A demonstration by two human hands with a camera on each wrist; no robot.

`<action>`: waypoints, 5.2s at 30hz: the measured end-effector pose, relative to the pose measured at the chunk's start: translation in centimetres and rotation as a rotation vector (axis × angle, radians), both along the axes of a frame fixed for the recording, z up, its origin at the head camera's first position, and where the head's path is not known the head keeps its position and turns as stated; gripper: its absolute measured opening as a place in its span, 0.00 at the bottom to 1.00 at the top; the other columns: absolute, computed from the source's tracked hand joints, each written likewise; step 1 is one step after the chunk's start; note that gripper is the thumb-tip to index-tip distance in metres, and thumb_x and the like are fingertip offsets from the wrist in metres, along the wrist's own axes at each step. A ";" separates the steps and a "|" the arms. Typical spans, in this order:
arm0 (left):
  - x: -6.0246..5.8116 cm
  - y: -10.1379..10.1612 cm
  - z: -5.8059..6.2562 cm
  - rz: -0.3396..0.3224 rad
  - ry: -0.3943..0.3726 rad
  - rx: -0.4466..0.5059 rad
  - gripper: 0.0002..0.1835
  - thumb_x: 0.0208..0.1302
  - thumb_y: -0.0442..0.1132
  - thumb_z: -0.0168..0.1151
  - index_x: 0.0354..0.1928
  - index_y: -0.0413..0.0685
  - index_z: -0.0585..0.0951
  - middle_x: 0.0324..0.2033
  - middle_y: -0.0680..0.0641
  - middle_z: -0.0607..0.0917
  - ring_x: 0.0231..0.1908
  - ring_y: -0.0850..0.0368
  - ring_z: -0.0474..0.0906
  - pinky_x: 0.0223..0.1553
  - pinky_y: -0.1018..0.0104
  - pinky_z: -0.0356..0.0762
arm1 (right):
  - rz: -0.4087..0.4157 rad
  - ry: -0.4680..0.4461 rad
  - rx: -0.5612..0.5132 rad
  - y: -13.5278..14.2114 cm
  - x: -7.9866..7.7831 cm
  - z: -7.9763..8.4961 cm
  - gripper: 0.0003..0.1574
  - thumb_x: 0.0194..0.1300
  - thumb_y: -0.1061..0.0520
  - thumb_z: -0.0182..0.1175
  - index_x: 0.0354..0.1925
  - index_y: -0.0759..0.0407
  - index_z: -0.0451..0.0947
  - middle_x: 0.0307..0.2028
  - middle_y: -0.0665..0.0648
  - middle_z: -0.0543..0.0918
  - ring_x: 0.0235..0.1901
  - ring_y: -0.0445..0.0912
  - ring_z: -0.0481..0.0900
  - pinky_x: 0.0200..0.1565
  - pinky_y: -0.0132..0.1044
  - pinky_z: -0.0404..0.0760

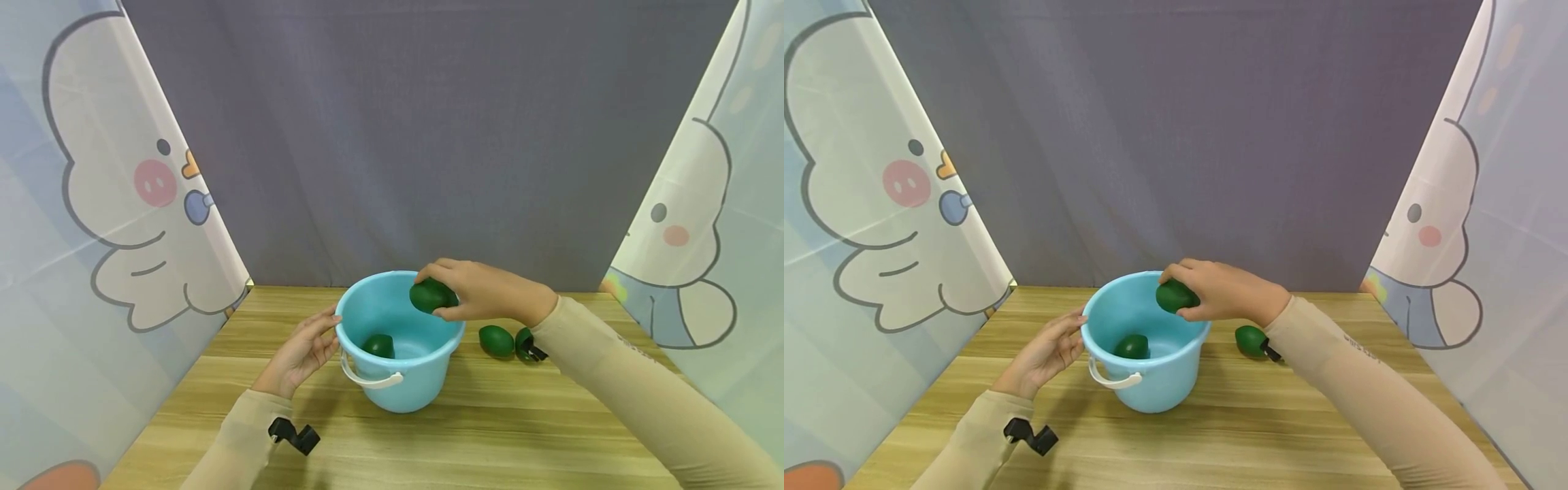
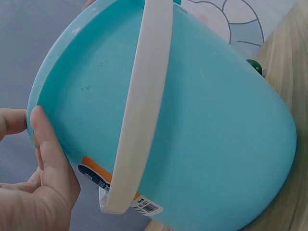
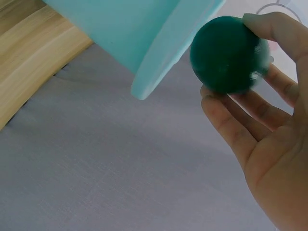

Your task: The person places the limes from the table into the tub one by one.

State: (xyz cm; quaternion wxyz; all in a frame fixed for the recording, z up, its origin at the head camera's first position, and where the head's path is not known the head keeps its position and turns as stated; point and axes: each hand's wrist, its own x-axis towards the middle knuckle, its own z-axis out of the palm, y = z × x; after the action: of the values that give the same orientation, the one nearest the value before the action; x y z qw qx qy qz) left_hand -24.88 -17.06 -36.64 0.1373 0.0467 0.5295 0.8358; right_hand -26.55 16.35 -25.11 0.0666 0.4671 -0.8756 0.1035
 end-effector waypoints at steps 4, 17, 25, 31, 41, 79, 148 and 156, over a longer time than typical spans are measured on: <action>-0.1 0.1 0.1 0.004 0.005 0.001 0.32 0.73 0.33 0.54 0.76 0.38 0.58 0.51 0.45 0.77 0.30 0.65 0.80 0.34 0.80 0.80 | -0.005 -0.001 0.008 0.1 0.0 0.1 0.31 0.66 0.51 0.68 0.64 0.54 0.72 0.58 0.52 0.78 0.54 0.47 0.79 0.52 0.43 0.83; -0.1 0.0 0.0 0.004 -0.002 0.003 0.32 0.73 0.32 0.54 0.76 0.38 0.59 0.51 0.45 0.77 0.30 0.64 0.81 0.33 0.80 0.80 | 0.003 0.006 -0.056 2.2 0.0 -0.3 0.22 0.70 0.55 0.63 0.60 0.55 0.76 0.56 0.55 0.81 0.52 0.49 0.80 0.51 0.44 0.84; -0.1 0.1 0.1 0.005 -0.003 0.010 0.31 0.74 0.32 0.53 0.75 0.38 0.59 0.50 0.46 0.78 0.30 0.64 0.81 0.33 0.80 0.80 | 0.017 0.060 -0.093 3.4 -0.1 -0.8 0.19 0.69 0.57 0.64 0.56 0.57 0.79 0.52 0.54 0.82 0.50 0.48 0.81 0.50 0.43 0.84; 0.0 0.1 0.1 0.008 -0.001 0.006 0.31 0.73 0.32 0.54 0.76 0.38 0.59 0.52 0.46 0.77 0.30 0.64 0.80 0.33 0.80 0.80 | -0.020 0.090 -0.083 4.5 -0.2 -1.4 0.18 0.68 0.57 0.66 0.56 0.55 0.79 0.51 0.49 0.82 0.51 0.44 0.80 0.50 0.43 0.84; 0.0 0.1 0.1 0.010 -0.008 0.007 0.31 0.73 0.32 0.53 0.76 0.39 0.59 0.52 0.45 0.75 0.29 0.65 0.79 0.33 0.80 0.80 | -0.062 0.097 -0.079 5.7 0.1 -1.8 0.19 0.68 0.59 0.65 0.56 0.53 0.79 0.52 0.49 0.81 0.51 0.45 0.80 0.49 0.44 0.84; -0.2 0.2 0.0 0.013 -0.012 0.019 0.31 0.73 0.32 0.53 0.75 0.38 0.58 0.52 0.46 0.75 0.30 0.64 0.80 0.32 0.80 0.80 | -0.137 0.078 -0.104 9.5 0.5 -5.6 0.18 0.67 0.59 0.65 0.54 0.58 0.79 0.50 0.55 0.83 0.47 0.50 0.82 0.47 0.49 0.85; -0.1 0.1 -0.1 0.005 -0.003 -0.012 0.33 0.73 0.34 0.55 0.76 0.40 0.58 0.58 0.43 0.72 0.32 0.64 0.80 0.33 0.81 0.80 | -0.361 -0.096 -0.143 16.2 -1.5 -14.0 0.23 0.64 0.57 0.69 0.55 0.63 0.78 0.51 0.61 0.80 0.50 0.62 0.78 0.49 0.60 0.81; -0.1 0.0 -0.2 0.001 0.001 -0.010 0.33 0.73 0.34 0.55 0.76 0.40 0.57 0.60 0.42 0.71 0.32 0.64 0.80 0.33 0.81 0.80 | -0.414 -0.154 -0.135 16.3 -1.6 -14.6 0.31 0.61 0.53 0.72 0.58 0.64 0.76 0.54 0.65 0.78 0.53 0.65 0.76 0.51 0.62 0.80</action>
State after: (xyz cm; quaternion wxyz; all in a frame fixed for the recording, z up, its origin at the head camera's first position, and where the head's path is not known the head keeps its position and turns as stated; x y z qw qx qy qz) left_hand -24.96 -17.03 -36.79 0.1370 0.0460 0.5339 0.8331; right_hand -28.13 32.70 -39.71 0.0503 0.2626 -0.9464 0.1812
